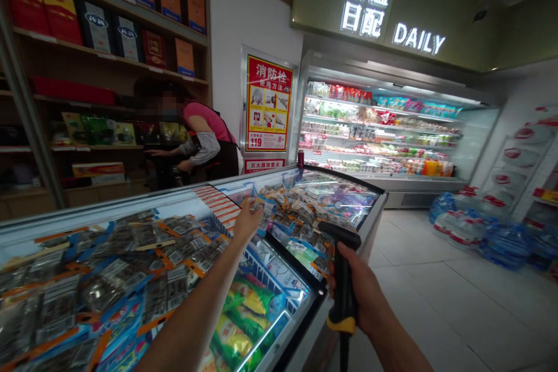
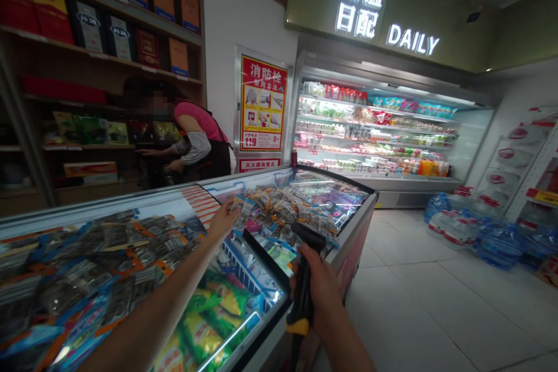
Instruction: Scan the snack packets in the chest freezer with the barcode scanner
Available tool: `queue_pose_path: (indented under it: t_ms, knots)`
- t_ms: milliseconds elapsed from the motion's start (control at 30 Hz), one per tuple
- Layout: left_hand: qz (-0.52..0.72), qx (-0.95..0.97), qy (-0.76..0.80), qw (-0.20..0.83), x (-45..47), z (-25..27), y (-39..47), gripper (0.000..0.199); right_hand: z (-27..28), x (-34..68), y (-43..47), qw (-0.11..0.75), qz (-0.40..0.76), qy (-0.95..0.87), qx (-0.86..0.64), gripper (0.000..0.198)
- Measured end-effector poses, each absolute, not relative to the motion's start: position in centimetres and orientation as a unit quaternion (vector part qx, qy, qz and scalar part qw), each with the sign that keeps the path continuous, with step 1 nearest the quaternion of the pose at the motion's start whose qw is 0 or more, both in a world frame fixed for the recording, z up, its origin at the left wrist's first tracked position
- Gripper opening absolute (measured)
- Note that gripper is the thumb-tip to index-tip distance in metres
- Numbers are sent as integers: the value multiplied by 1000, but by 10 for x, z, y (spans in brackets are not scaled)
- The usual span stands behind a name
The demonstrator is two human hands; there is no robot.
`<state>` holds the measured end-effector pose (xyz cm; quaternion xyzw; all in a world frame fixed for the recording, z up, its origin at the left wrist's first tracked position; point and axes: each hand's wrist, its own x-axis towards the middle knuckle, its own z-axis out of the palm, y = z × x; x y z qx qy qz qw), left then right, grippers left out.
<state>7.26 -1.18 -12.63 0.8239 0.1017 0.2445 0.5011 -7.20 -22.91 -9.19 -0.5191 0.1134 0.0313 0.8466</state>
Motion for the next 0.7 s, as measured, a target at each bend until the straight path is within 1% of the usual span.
queue_pose_path:
  t_ms: [133,200,267,400,500,600,700]
  knots:
    - [230,912,206,268,34,-113,61,39,-96,-50,-228,843,12,98,-529,26]
    - [209,926,253,187,16,-105,89,37,-96,-44,-230,847,13,93,-524,26]
    - [189,928,288,140,2,-100,112,36,-96,-40,-235,851,13,95,-516,26]
    - [170,920,334,112,-14,-100,144,36,-101,-38,-248,851,6,99,-515,24]
    - [205,908,357,80,-17,-100,150,38,-104,-39,-256,849,4,101,-518,25]
    - [261,898,349,60,-11,-97,129,41,-105,-40,-262,850,0,102,-517,26]
    - [282,917,265,96,5,-94,77,41,-106,-40,-266,848,-12,106,-520,26]
